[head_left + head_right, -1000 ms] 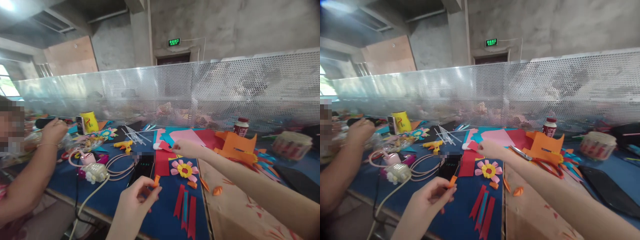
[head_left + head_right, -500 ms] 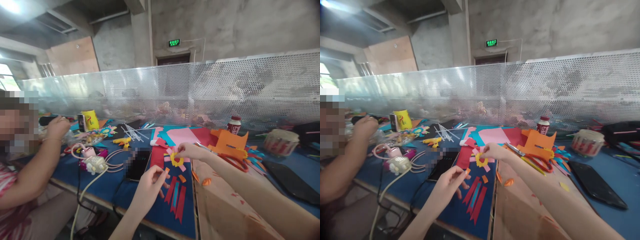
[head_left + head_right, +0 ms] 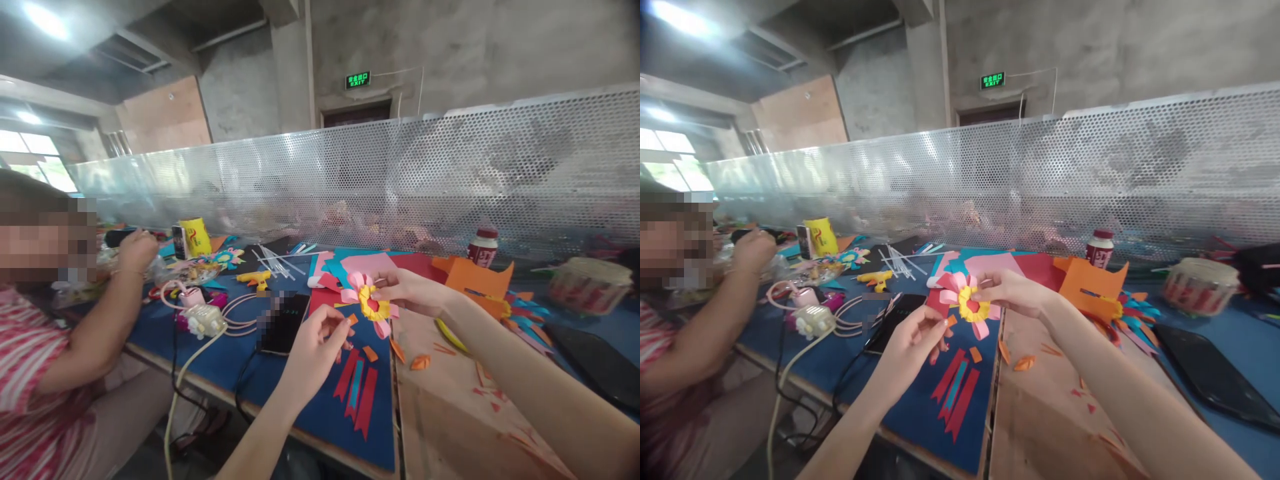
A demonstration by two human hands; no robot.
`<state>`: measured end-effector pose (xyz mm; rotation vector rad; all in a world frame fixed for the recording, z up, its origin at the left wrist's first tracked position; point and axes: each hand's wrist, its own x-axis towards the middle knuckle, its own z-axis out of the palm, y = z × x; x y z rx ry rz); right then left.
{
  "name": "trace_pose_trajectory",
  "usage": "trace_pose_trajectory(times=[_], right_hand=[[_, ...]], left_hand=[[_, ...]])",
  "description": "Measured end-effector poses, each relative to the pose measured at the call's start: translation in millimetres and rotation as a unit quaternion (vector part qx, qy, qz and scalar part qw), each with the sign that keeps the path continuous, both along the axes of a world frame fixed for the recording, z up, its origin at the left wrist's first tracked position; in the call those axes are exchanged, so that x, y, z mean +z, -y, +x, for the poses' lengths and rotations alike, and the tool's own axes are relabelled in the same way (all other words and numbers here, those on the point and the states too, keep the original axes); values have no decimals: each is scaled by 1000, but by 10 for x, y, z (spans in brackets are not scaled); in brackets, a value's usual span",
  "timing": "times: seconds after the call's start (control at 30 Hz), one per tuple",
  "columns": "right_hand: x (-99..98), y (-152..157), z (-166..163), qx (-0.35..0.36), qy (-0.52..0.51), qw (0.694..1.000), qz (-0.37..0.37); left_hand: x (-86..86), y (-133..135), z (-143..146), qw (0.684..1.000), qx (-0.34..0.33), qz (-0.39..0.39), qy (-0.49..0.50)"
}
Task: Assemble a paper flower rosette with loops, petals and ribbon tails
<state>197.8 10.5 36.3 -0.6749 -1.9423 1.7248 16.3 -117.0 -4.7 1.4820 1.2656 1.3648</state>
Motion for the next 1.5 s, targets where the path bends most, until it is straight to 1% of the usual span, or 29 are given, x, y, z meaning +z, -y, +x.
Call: trace_pose_trajectory(times=[0.37,0.53,0.8,0.93,1.17,1.37,1.5], right_hand=[[17,90,-71,22,-21,1000,4],[52,137,-80,22,-20,999,16],[15,100,-57,32,-5,999,23],[1,86,-47,33,2,999,29],[-12,75,-69,36,8,999,40],[34,127,-78,37,22,998,46],[63,157,-82,34,29,997,56]], left_hand=[[18,28,-25,1000,4,23,10],[27,43,-24,1000,6,12,17],[-8,29,-41,999,-7,16,33],[17,38,-54,1000,-8,-1,10],[83,76,-48,999,-31,-26,18],[59,80,-56,998,-47,-31,25],[45,71,-69,997,-49,-49,39]])
